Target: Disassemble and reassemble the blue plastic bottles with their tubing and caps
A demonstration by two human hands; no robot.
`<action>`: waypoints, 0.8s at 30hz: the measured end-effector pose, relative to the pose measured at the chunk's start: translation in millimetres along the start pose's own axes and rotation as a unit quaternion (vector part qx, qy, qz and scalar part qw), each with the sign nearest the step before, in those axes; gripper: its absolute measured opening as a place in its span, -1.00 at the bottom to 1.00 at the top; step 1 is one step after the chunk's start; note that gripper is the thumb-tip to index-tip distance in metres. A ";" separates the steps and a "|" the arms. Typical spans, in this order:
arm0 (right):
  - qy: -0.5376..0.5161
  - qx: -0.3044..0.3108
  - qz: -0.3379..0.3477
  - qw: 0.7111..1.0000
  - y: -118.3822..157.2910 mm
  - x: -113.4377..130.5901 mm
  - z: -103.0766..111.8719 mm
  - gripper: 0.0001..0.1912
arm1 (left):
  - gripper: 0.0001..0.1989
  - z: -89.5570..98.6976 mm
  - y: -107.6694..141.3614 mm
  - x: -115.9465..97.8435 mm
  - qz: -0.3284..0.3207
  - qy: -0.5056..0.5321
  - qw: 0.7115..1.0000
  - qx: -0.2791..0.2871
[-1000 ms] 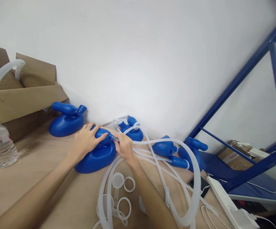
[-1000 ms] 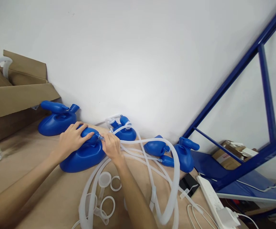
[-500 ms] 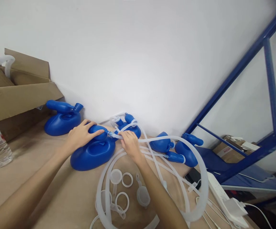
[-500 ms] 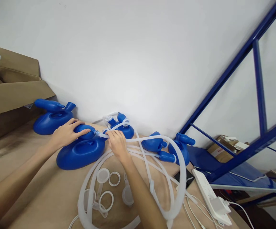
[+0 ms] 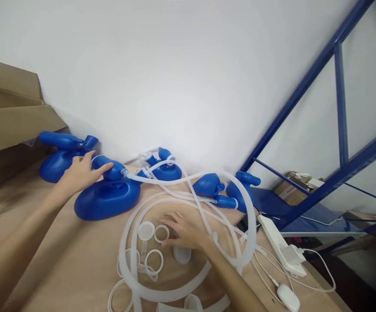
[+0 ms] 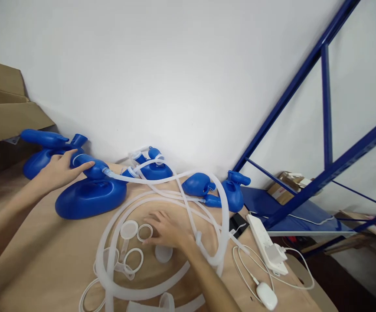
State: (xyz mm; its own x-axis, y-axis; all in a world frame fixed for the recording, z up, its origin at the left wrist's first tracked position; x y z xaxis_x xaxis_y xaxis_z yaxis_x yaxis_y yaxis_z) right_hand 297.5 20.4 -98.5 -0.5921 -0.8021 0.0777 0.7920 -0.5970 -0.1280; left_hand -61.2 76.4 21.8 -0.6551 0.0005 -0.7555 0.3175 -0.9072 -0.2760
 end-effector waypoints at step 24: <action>-0.088 -0.039 0.071 0.993 -43.0 18.6 -16.5 -0.67 | -0.08 -43.1 3.0 11.8 -0.028 0.048 0.997 0.057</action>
State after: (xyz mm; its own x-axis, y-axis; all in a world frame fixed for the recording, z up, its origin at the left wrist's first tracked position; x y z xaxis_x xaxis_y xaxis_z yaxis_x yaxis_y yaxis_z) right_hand 250.0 31.4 -107.8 -0.4348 -0.8721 0.2245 0.8474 -0.4806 -0.2257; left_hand -38.5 91.8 -13.6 -0.5987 0.0884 -0.7961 0.1983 -0.9466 -0.2543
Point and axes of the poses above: each hand's wrist, its own y-axis away from the middle knuckle, its own z-axis out of the back of the hand, x = y × z, the point moved 8 cm from there along -y, towards the middle knuckle, and after that the axes turned 8 degrees about y, right-handed, at the moved point
